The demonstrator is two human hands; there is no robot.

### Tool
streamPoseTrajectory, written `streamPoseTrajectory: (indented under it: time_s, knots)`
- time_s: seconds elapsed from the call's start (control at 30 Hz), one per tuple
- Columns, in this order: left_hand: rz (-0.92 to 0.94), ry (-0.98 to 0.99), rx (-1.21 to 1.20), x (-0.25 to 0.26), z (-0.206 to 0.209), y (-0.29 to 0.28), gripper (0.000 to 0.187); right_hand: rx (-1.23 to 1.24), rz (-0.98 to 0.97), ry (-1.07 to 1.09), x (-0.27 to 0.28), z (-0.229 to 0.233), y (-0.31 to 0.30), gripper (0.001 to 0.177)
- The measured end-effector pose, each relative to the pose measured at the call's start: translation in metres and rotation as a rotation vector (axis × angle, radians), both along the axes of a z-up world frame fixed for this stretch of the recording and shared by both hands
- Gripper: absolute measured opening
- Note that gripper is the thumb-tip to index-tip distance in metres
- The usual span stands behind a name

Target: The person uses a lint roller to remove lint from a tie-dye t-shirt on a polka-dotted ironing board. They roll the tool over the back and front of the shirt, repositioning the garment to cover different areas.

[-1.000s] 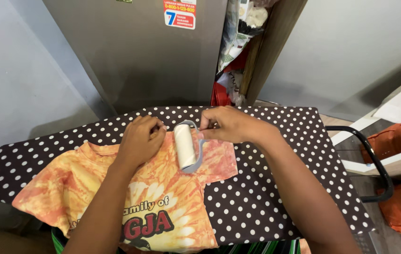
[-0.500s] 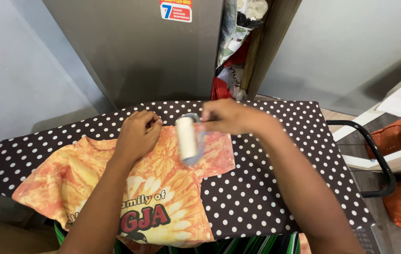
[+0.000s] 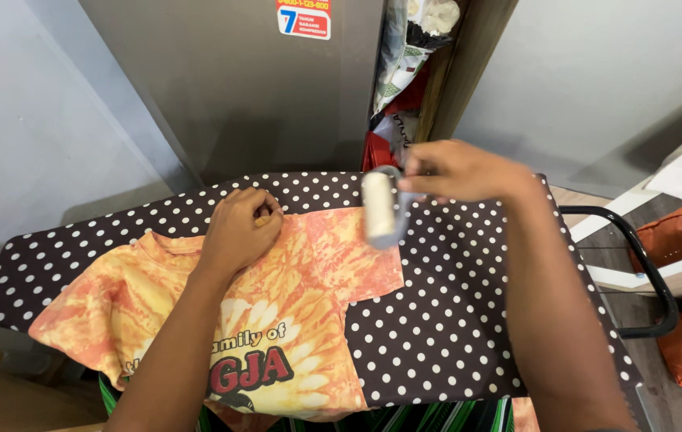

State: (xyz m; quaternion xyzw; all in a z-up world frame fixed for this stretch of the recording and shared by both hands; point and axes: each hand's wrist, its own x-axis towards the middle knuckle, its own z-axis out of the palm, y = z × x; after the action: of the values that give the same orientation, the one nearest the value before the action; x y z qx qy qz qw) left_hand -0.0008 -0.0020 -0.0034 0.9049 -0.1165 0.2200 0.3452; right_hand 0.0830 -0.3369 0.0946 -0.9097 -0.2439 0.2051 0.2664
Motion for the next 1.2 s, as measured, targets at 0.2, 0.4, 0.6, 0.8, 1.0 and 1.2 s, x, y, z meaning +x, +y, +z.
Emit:
streamPoseTrajectory:
  time_s: [0.2, 0.4, 0.6, 0.8, 1.0, 1.2]
  knots:
    - [0.027, 0.056, -0.002, -0.002, 0.005, -0.002, 0.010, 0.263, 0.140, -0.243, 0.000, -0.046, 0.066, 0.026]
    - [0.013, 0.050, -0.011, -0.002, 0.004, -0.001, 0.010, 0.165, -0.012, 0.011, 0.008, -0.033, 0.037, 0.025]
    - [-0.011, 0.011, 0.042, -0.001, 0.002, -0.001, 0.013, 0.082, -0.093, 0.092, 0.010, -0.008, 0.000, 0.027]
    - [-0.008, -0.018, 0.049, -0.002, 0.001, -0.001, 0.011, 0.316, 0.099, -0.167, 0.006, -0.052, 0.071, 0.027]
    - [0.013, 0.043, 0.024, -0.001, 0.001, 0.000, 0.011, 0.158, -0.016, 0.049, 0.021, -0.041, 0.029, 0.025]
    - [0.020, 0.052, 0.025, -0.004, 0.004, -0.003, 0.025, 0.123, -0.089, 0.117, 0.022, -0.020, -0.005, 0.028]
